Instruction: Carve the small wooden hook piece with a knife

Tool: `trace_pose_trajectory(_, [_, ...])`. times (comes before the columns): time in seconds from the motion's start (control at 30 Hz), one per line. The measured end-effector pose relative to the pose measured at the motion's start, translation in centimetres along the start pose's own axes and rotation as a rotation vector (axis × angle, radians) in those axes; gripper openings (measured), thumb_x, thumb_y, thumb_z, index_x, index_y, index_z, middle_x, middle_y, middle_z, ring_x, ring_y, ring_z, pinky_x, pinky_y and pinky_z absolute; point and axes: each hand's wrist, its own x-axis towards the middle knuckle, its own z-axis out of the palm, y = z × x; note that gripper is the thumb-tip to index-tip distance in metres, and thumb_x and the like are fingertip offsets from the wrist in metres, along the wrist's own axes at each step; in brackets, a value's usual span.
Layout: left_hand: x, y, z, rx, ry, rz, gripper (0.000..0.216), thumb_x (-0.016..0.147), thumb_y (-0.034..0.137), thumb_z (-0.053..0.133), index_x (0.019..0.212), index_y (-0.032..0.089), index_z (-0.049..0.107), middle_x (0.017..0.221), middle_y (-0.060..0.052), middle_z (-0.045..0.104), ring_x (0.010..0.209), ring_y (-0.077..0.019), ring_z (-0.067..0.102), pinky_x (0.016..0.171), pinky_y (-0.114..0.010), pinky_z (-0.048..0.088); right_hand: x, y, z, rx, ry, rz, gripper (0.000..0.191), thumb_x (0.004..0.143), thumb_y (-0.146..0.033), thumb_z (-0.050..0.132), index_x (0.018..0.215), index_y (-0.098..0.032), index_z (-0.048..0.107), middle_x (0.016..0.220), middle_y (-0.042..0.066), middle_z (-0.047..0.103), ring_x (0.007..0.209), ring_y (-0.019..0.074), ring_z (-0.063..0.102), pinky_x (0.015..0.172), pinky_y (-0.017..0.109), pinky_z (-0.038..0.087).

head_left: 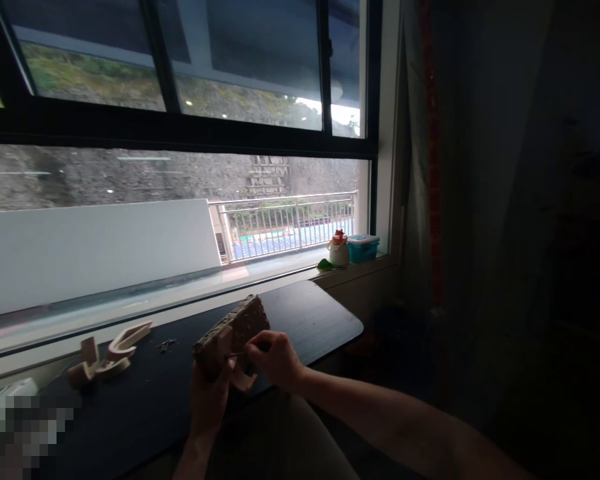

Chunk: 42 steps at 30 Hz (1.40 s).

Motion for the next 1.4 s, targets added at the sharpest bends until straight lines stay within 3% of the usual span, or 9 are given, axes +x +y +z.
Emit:
trace_pose_trajectory(0.13, [-0.2,0.0,0.0,-0.039,-0.009,0.022,0.046,0.052,0.036,0.074,0.091,0.017,0.058,0.081,-0.001,0.065,0.076,-0.0216,0.062,0.070,-0.033,0.049,-0.7,0.9,0.4,0.062,-0.026,0.139,0.039,0.088,-0.031,0.034,0.085,-0.007,0.064,0.053,0.000,0.054,0.042,0.0081,0.045,0.044,0.020,0.038])
trace_pose_trajectory(0.27, [-0.3,-0.2,-0.1,-0.092,-0.042,0.037,0.043,0.057,0.033,0.073,0.092,0.017,0.056,0.084,-0.001,0.065,0.075,-0.0180,0.062,0.070,-0.030,0.049,-0.1,0.7,-1.6,0.068,-0.131,0.092,0.031,0.084,-0.033,0.044,0.084,-0.011,0.065,0.063,0.002,0.059,0.053,0.0093,0.051,0.052,0.021,0.040])
trace_pose_trajectory(0.4, [-0.7,-0.2,-0.2,-0.135,-0.051,0.040,0.038,0.059,0.029,0.073,0.091,0.017,0.056,0.081,-0.001,0.065,0.074,-0.0173,0.062,0.069,-0.028,0.049,0.3,-0.9,-3.8,-0.178,-0.264,-0.202,0.026,0.076,-0.021,0.054,0.099,-0.022,0.066,0.088,0.002,0.066,0.080,0.0136,0.059,0.070,0.023,0.041])
trace_pose_trajectory(0.6, [-0.8,-0.4,-0.2,-0.176,-0.006,0.051,0.034,0.060,0.025,0.070,0.091,0.017,0.056,0.078,-0.001,0.066,0.071,-0.0163,0.063,0.066,-0.027,0.050,0.2,-1.7,-3.1,-0.611,-0.368,-0.615,0.027,0.087,-0.020,0.043,0.099,-0.023,0.067,0.077,0.007,0.063,0.068,0.0133,0.058,0.059,0.024,0.037])
trace_pose_trajectory(0.73, [-0.6,-0.5,-0.2,-0.207,-0.001,0.052,0.032,0.061,0.026,0.069,0.089,0.017,0.057,0.078,-0.001,0.066,0.071,-0.0160,0.063,0.067,-0.027,0.050,-0.5,-0.1,-1.3,-0.292,-0.240,-0.426,0.027,0.085,-0.030,0.046,0.097,-0.022,0.069,0.082,0.009,0.066,0.073,0.0170,0.060,0.066,0.029,0.042])
trace_pose_trajectory(0.83, [-0.7,-0.5,-0.2,-0.226,-0.023,0.044,0.034,0.060,0.026,0.070,0.090,0.017,0.057,0.078,-0.001,0.066,0.071,-0.0158,0.062,0.068,-0.027,0.049,-1.4,1.1,0.0,0.132,-0.083,0.016,0.030,0.078,-0.039,0.053,0.092,-0.018,0.068,0.082,0.009,0.067,0.076,0.0188,0.060,0.065,0.029,0.046])
trace_pose_trajectory(1.03, [-0.5,-0.4,-0.2,-0.220,-0.060,0.023,0.037,0.059,0.028,0.072,0.092,0.018,0.057,0.082,0.000,0.066,0.073,-0.0163,0.062,0.070,-0.029,0.048,-0.7,1.7,0.0,0.104,-0.127,0.163,0.043,0.083,-0.044,0.041,0.081,-0.011,0.068,0.048,0.000,0.050,0.039,0.0091,0.041,0.037,0.022,0.032])
trace_pose_trajectory(1.23, [-0.3,-0.5,-0.3,-0.159,-0.078,0.012,0.044,0.058,0.029,0.074,0.097,0.017,0.059,0.085,-0.001,0.067,0.078,-0.0181,0.062,0.070,-0.029,0.048,-0.5,-0.2,-3.6,-0.228,-0.245,-0.178,0.034,0.076,-0.022,0.055,0.110,-0.025,0.062,0.093,0.003,0.066,0.081,0.0152,0.060,0.071,0.025,0.042])
trace_pose_trajectory(1.4, [-0.3,-0.5,-0.2,-0.114,-0.056,0.016,0.044,0.057,0.029,0.074,0.097,0.017,0.058,0.084,-0.001,0.067,0.077,-0.0186,0.062,0.070,-0.029,0.049,-0.2,-1.6,-3.9,-0.741,-0.381,-0.594,0.028,0.089,-0.017,0.037,0.103,-0.018,0.060,0.082,0.007,0.063,0.071,0.0164,0.060,0.062,0.026,0.039])
